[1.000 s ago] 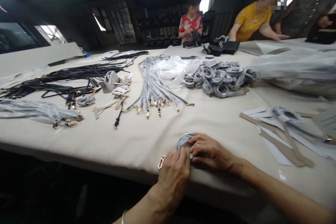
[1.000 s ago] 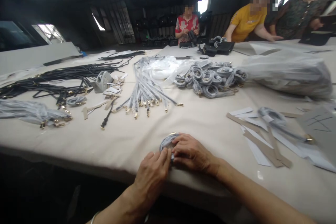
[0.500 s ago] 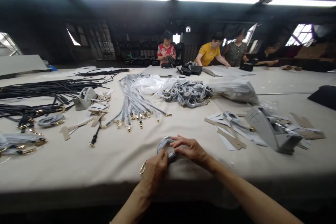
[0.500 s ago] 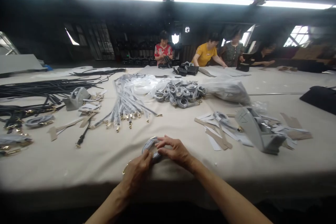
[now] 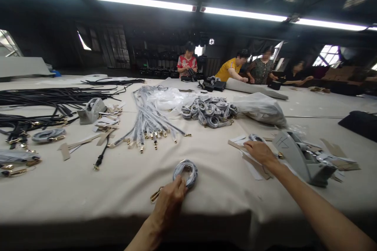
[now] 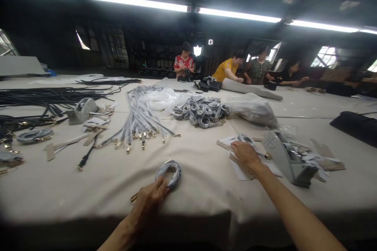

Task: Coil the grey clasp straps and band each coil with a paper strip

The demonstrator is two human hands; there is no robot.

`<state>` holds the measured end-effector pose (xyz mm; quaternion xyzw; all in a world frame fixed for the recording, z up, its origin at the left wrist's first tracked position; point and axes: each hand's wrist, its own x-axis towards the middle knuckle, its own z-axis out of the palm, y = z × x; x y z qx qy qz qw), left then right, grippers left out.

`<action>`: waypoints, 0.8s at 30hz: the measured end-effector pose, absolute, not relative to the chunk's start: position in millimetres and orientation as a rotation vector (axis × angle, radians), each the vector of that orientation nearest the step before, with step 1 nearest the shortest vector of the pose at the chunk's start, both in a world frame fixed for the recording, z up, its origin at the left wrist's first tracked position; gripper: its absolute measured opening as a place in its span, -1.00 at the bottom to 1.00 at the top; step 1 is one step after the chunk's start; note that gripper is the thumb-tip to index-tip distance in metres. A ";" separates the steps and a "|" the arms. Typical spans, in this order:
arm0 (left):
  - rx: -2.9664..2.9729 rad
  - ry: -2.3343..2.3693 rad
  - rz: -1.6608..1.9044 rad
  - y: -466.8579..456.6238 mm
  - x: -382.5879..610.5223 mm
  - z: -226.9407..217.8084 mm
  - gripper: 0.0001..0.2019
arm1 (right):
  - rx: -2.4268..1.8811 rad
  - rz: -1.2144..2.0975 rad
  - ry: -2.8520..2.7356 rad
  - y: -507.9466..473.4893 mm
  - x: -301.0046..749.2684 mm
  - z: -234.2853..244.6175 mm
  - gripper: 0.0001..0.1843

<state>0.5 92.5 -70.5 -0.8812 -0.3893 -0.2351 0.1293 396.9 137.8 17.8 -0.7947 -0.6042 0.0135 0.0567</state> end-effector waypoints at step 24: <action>-2.694 -1.328 -0.938 91.5 0.4 -76.3 -0.75 | -2.191 0.169 -1.637 148.1 346.6 33.0 -0.76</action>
